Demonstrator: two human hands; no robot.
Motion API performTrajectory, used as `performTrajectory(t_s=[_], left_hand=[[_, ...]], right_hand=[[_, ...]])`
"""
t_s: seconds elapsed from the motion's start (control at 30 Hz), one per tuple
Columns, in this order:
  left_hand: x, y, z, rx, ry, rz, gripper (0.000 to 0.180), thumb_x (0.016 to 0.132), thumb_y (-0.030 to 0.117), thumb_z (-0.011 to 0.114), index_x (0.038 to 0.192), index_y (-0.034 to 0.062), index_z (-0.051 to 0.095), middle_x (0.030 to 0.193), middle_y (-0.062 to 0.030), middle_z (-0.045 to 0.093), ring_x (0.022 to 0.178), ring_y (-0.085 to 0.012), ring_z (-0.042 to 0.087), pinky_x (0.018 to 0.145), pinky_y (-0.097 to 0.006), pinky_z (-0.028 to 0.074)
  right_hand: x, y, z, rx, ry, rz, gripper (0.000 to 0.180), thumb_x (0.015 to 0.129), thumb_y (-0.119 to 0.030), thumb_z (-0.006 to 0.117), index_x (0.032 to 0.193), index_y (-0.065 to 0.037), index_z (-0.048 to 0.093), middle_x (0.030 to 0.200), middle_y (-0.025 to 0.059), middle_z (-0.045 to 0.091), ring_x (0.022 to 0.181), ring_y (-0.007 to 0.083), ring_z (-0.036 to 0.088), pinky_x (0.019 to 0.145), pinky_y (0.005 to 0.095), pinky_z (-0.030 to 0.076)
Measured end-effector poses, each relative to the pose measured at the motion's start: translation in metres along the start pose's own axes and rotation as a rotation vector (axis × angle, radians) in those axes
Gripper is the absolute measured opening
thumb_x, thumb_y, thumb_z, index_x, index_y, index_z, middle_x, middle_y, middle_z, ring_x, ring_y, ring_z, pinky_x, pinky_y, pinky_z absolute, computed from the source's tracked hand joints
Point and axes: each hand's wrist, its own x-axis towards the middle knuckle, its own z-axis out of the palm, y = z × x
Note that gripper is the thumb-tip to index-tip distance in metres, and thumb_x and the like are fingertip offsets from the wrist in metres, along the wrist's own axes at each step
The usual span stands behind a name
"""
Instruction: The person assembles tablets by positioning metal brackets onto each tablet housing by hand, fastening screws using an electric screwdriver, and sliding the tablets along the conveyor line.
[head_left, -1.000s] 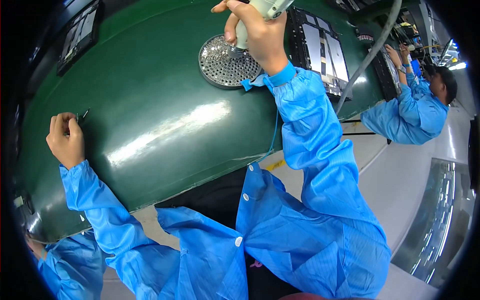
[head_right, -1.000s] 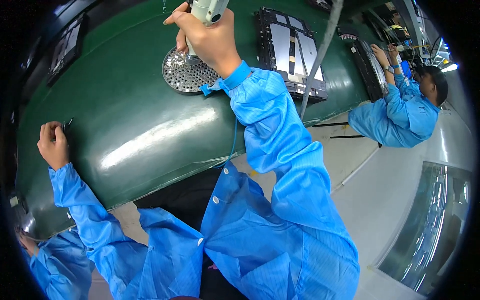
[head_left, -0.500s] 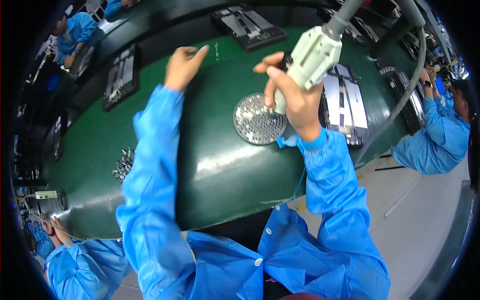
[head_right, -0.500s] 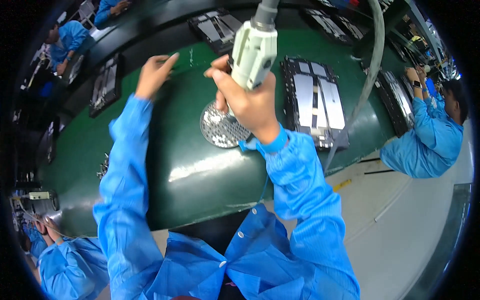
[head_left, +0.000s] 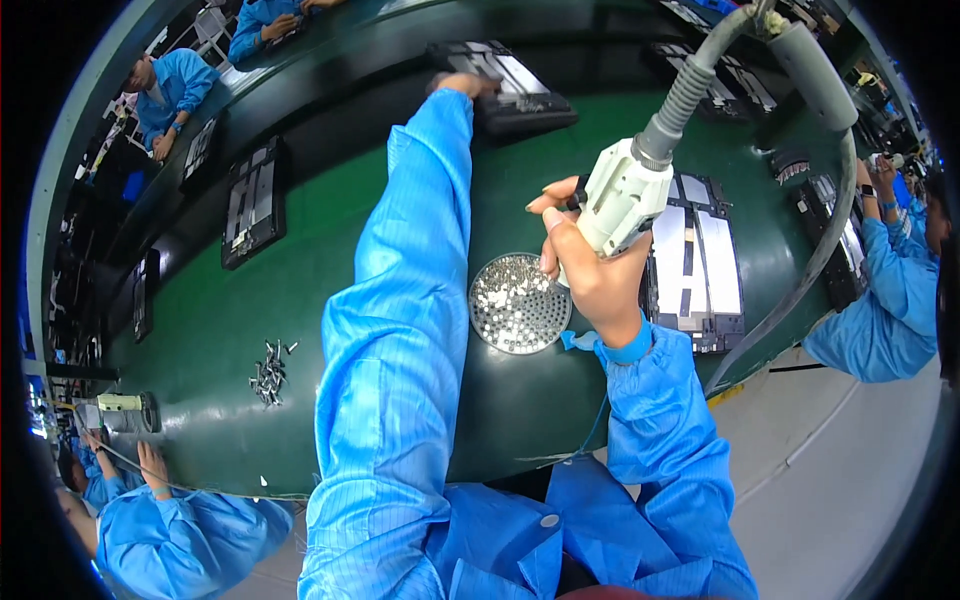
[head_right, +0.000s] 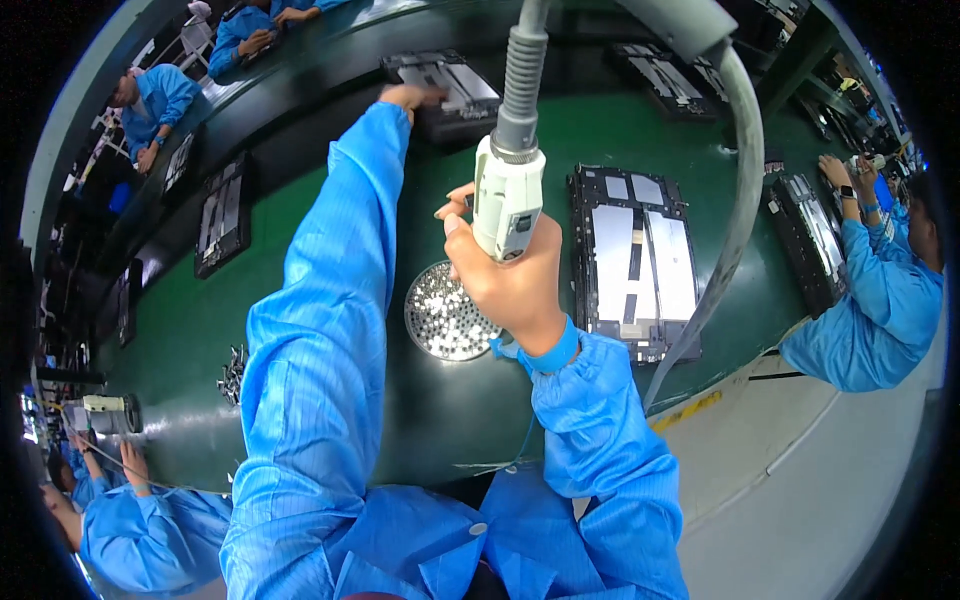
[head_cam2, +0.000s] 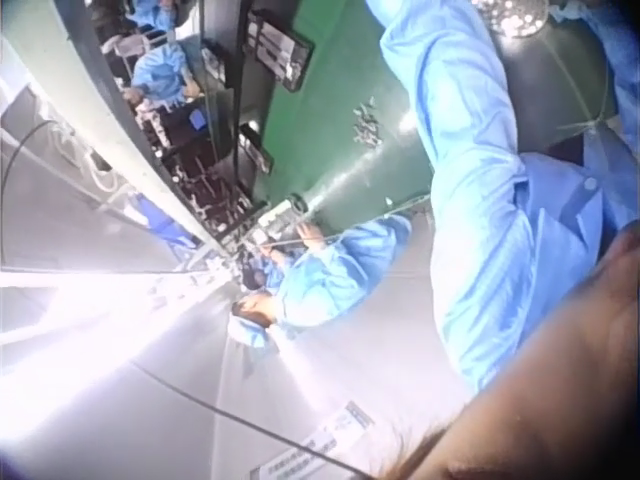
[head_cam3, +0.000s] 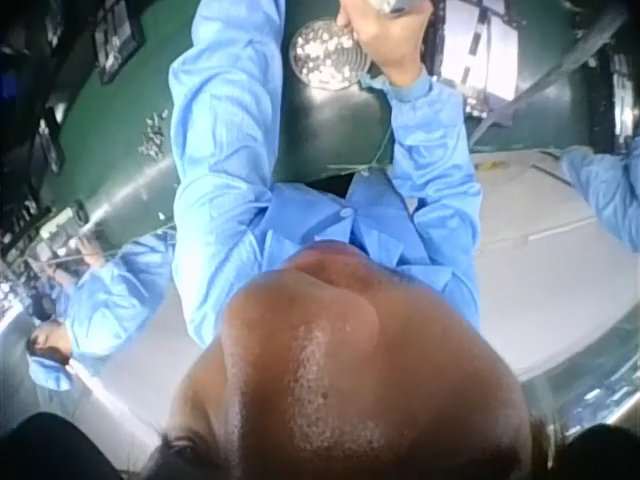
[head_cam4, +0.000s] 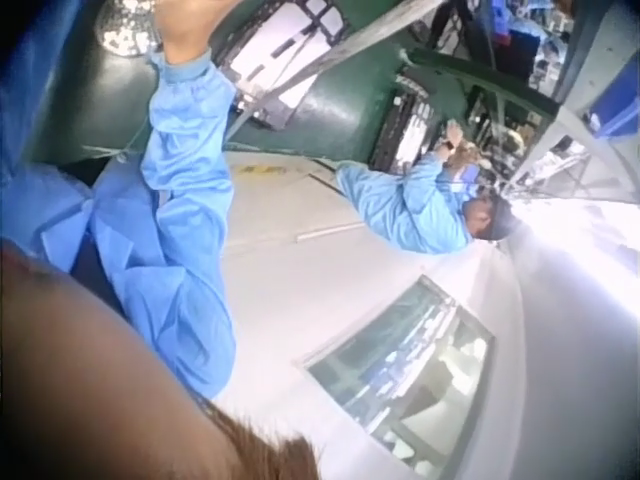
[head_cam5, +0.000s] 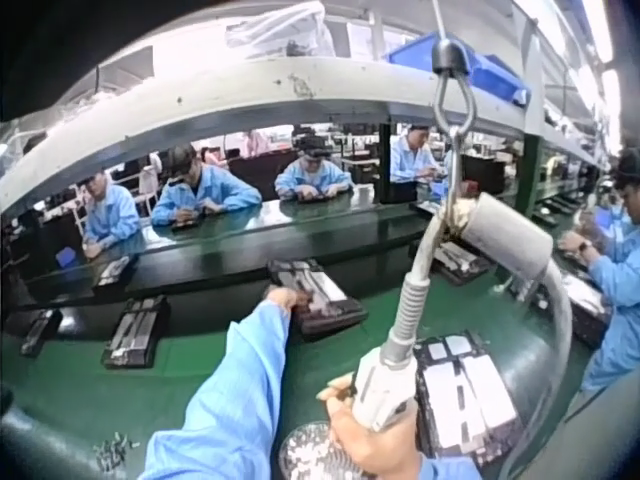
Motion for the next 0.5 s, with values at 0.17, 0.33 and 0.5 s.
performTrajectory(t_s=[0.17, 0.33, 0.5], left_hand=[[-0.054, 0.038, -0.001, -0.389, 0.103, 0.104, 0.044, 0.088, 0.019, 0.075, 0.119, -0.0101, 0.062, 0.112, -0.0185, 0.07, 0.098, -0.0291, 0.068, 0.081, -0.044, 0.055], [-0.177, 0.015, -0.149, -0.618, 0.065, 0.28, 0.05, 0.091, 0.01, 0.069, 0.134, -0.0077, 0.049, 0.118, -0.0195, 0.066, 0.098, -0.0263, 0.068, 0.082, -0.039, 0.056], [-0.355, -0.07, -0.242, -0.738, 0.122, 0.188, 0.075, 0.098, 0.006, 0.061, 0.16, 0.003, 0.02, 0.134, -0.0161, 0.061, 0.109, -0.022, 0.066, 0.093, -0.034, 0.054]], right_hand=[[0.005, 0.016, -0.024, -0.017, 0.068, -0.001, 0.021, 0.092, 0.0, 0.061, 0.113, 0.006, 0.058, 0.095, 0.0166, 0.07, 0.054, 0.0116, 0.059, 0.048, 0.0253, 0.048], [0.0, 0.011, -0.021, 0.017, 0.052, -0.01, 0.018, 0.09, -0.004, 0.067, 0.105, 0.005, 0.062, 0.087, 0.0099, 0.07, 0.056, 0.0104, 0.062, 0.048, 0.0243, 0.05], [-0.006, 0.009, -0.009, 0.015, 0.007, -0.02, 0.017, 0.09, -0.004, 0.066, 0.104, 0.006, 0.063, 0.086, 0.0105, 0.071, 0.055, 0.0109, 0.062, 0.046, 0.0249, 0.049]])
